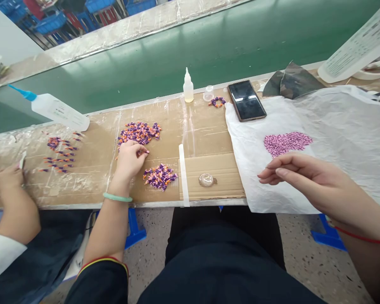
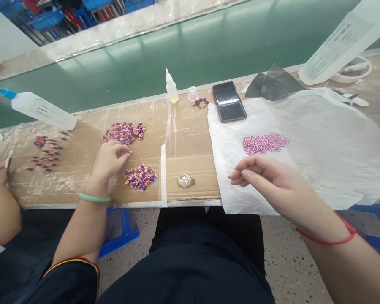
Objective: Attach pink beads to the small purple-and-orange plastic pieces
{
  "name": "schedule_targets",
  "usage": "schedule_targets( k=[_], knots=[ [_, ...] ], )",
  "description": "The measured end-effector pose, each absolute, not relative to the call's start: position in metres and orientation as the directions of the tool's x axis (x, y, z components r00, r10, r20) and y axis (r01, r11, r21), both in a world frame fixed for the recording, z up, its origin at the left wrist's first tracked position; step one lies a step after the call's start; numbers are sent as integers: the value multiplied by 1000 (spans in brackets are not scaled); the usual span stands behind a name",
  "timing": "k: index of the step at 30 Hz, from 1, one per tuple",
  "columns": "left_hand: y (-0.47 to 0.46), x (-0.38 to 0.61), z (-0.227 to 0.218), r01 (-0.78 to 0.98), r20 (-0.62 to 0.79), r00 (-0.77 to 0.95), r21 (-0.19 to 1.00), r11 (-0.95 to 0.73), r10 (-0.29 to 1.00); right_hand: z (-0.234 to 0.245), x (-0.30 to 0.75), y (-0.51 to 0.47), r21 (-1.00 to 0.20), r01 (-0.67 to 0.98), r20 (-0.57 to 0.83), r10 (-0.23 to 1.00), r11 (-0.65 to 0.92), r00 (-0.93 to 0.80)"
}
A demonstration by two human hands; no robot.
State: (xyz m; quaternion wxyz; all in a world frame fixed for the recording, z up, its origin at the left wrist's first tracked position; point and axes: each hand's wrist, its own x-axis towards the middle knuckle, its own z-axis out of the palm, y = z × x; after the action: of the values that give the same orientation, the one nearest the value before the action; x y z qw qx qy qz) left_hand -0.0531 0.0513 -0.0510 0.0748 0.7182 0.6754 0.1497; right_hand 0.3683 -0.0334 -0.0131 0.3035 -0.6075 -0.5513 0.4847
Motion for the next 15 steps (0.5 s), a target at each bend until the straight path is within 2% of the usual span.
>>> schedule_targets(
  k=[3, 7, 9, 12, 15],
  knots=[
    [40, -36, -50, 925, 133, 87, 356, -130, 987, -15, 369, -34, -907, 365, -259, 962, -211, -87],
    [23, -17, -36, 703, 115, -73, 710, -30, 991, -18, 369, -34, -898, 393, -245, 967, -199, -71],
    [13, -7, -25, 580, 135, -107, 813, -49, 985, -20, 369, -34, -894, 407, -225, 973, -187, -47],
    [-2, 9, -10, 521, 167, -70, 847, -106, 984, -25, 372, -35, -892, 411, -214, 977, -188, -16],
    [-13, 24, -1, 488, 126, -39, 868, -91, 991, -30, 378, -37, -898, 409, -172, 985, -159, 5]
  ],
)
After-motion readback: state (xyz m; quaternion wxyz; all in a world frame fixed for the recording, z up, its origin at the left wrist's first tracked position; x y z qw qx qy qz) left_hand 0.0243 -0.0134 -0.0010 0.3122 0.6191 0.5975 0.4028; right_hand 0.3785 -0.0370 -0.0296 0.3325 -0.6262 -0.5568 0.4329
